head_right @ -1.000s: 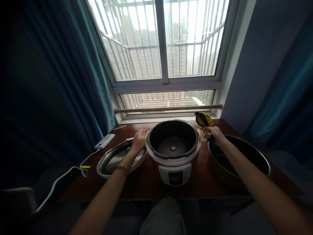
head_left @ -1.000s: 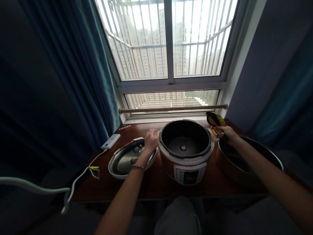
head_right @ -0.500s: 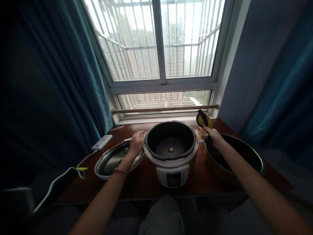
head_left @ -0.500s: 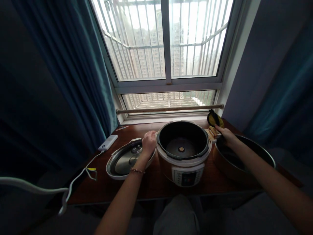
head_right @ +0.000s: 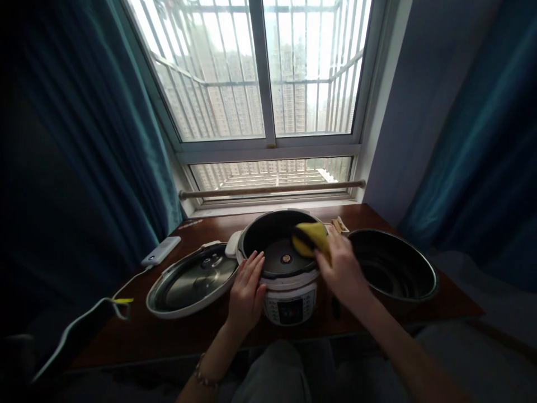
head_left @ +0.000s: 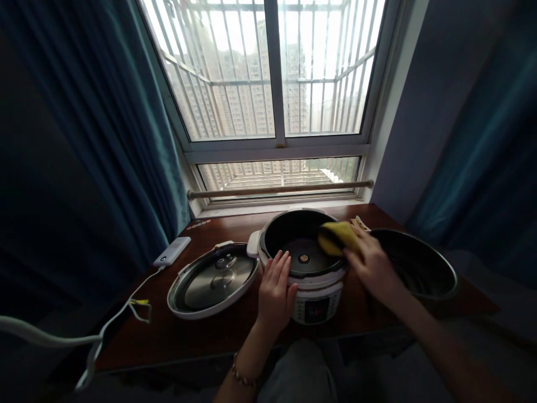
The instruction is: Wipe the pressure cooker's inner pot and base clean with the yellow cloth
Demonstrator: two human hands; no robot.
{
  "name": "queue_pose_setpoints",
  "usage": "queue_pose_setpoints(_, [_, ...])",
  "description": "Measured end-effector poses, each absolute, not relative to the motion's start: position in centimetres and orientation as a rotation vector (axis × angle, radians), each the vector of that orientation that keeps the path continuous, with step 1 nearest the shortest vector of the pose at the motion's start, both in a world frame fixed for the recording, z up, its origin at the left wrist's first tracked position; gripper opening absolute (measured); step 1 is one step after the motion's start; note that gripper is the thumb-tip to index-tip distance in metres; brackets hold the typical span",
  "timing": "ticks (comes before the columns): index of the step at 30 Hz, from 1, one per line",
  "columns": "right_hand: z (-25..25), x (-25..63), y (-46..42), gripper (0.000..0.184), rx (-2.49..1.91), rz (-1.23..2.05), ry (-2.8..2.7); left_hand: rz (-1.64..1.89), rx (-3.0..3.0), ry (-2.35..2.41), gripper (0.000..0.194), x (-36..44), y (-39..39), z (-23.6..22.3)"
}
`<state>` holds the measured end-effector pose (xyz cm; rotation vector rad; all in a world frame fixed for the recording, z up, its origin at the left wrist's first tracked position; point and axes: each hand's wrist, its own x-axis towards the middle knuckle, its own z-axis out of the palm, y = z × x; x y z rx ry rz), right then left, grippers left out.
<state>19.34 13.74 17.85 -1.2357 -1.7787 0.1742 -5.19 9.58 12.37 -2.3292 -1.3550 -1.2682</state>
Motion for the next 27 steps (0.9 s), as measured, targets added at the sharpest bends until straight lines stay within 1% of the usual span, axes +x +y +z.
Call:
queue_pose_setpoints(2, [16.4, 16.6, 12.6, 0.053, -1.241, 0.133, -1.931, -1.259, -2.305, -1.361, 0.045, -5.0, 9.6, 11.6])
queue_pose_setpoints(4, [15.8, 14.8, 12.2, 0.051, -1.232, 0.112, -2.017, -1.268, -2.307, -1.368, 0.041, -5.2, 9.7, 11.4])
queue_pose_setpoints(8, [17.0, 12.6, 11.7, 0.043, -1.169, 0.152, -2.209, -1.337, -2.254, -1.333, 0.038, -5.3, 10.1, 11.1])
queue_pose_setpoints(14, [18.8, 9.5, 10.9, 0.038, -1.259, 0.105, -2.317, -1.423, -2.179, -1.298, 0.04, -4.7, 10.5, 10.4])
queue_pose_setpoints(20, [17.8, 9.1, 11.1, 0.022, -1.283, -0.084, -2.418, -1.389, -2.213, -1.273, 0.039, -5.1, 10.4, 10.6])
queue_pose_setpoints(23, [16.9, 9.5, 11.2, 0.025, -1.31, -0.195, -2.337, -1.38, -2.234, -1.267, 0.039, -5.3, 10.4, 10.7])
queue_pose_setpoints(27, [16.0, 10.0, 11.6, 0.026, -1.229, -0.263, -2.294, -1.381, -2.24, -1.261, 0.038, -5.3, 10.4, 10.7])
